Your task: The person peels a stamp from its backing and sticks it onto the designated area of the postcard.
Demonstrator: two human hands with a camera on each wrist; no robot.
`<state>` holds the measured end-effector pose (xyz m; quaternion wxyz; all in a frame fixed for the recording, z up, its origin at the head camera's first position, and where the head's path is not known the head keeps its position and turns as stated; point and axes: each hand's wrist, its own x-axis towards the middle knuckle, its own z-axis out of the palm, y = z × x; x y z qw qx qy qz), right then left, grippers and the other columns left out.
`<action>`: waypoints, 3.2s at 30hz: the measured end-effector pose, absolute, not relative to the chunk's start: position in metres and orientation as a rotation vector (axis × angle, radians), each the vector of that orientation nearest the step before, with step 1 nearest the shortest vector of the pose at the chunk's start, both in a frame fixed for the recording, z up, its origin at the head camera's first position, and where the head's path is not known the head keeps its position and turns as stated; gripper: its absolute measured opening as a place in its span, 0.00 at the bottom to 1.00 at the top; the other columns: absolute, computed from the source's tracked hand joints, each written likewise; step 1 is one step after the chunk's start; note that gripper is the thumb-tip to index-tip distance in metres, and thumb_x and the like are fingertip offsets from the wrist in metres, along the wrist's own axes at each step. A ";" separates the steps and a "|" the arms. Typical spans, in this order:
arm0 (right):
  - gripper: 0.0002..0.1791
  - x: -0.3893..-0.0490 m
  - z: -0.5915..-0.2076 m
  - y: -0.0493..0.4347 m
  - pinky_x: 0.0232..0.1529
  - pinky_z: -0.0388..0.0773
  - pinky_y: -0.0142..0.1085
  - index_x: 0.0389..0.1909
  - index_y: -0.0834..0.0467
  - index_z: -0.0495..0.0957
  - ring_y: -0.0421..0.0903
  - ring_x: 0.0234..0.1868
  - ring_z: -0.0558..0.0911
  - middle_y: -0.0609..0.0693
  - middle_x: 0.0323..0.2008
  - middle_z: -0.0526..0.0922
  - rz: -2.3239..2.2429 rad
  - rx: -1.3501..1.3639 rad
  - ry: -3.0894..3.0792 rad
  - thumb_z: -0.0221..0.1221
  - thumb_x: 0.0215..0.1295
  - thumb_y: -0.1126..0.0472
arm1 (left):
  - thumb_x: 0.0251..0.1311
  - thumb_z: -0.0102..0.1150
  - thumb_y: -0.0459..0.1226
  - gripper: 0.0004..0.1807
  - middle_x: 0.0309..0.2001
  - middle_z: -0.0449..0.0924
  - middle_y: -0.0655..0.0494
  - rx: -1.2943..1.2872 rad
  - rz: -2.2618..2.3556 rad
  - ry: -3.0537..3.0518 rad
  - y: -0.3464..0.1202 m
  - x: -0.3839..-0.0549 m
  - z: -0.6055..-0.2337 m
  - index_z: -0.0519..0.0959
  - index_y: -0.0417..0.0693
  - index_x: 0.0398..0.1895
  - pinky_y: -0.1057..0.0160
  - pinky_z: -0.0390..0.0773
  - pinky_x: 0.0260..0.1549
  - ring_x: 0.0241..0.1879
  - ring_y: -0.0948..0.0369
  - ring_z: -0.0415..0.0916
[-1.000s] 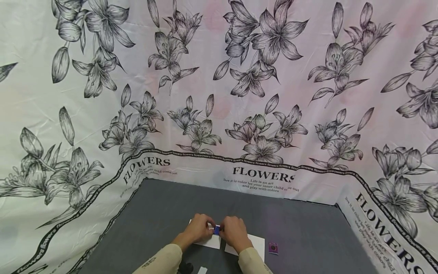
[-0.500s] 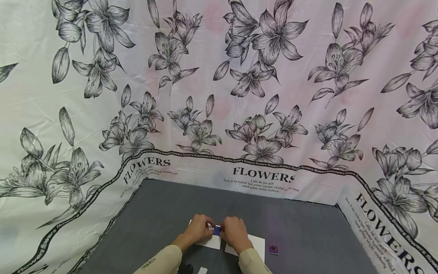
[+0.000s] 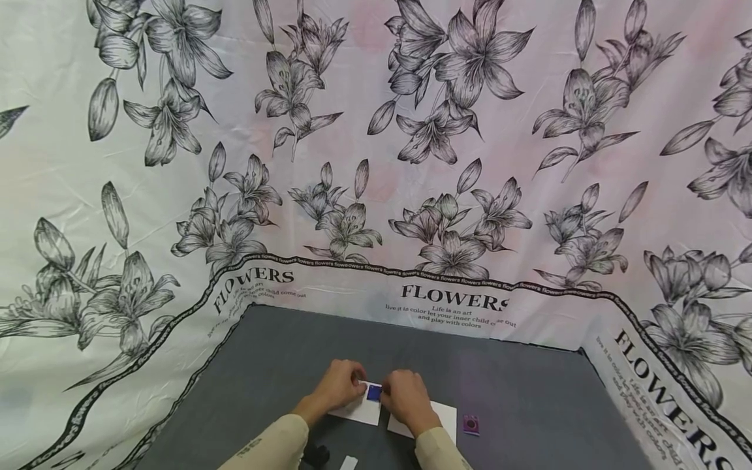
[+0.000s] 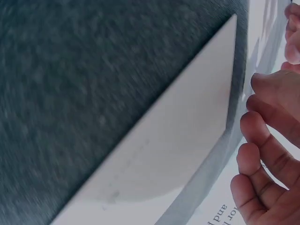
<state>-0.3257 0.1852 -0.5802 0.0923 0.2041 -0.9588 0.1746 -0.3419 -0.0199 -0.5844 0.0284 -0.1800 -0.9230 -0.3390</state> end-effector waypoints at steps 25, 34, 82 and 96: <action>0.05 -0.320 -0.540 0.221 0.34 0.83 0.42 0.32 0.55 0.91 0.43 0.29 0.85 0.45 0.27 0.89 0.494 0.469 -2.770 0.75 0.57 0.67 | 0.61 0.80 0.51 0.28 0.61 0.86 0.56 -0.840 -0.721 -2.860 -0.006 -0.335 -0.544 0.87 0.54 0.62 0.48 0.83 0.59 0.63 0.52 0.80; 0.04 -0.316 -0.528 0.233 0.37 0.85 0.45 0.36 0.57 0.92 0.44 0.32 0.86 0.46 0.30 0.89 0.522 0.378 -2.821 0.76 0.61 0.64 | 0.60 0.81 0.54 0.34 0.69 0.83 0.57 -1.011 -0.669 -2.893 0.000 -0.332 -0.544 0.84 0.55 0.68 0.43 0.79 0.66 0.72 0.51 0.76; 0.05 -0.288 -0.530 0.316 0.38 0.85 0.49 0.38 0.58 0.90 0.45 0.33 0.85 0.48 0.31 0.88 0.473 0.096 -2.942 0.73 0.64 0.62 | 0.53 0.84 0.58 0.39 0.79 0.73 0.58 -1.037 -0.602 -3.089 0.020 -0.333 -0.578 0.83 0.69 0.70 0.23 0.58 0.75 0.82 0.44 0.62; 0.04 -0.279 -0.543 0.334 0.38 0.87 0.49 0.34 0.59 0.90 0.47 0.32 0.87 0.49 0.30 0.90 0.431 0.104 -2.938 0.75 0.60 0.64 | 0.52 0.85 0.59 0.40 0.79 0.72 0.59 -1.021 -0.578 -3.077 0.021 -0.332 -0.584 0.83 0.69 0.70 0.24 0.58 0.75 0.82 0.45 0.62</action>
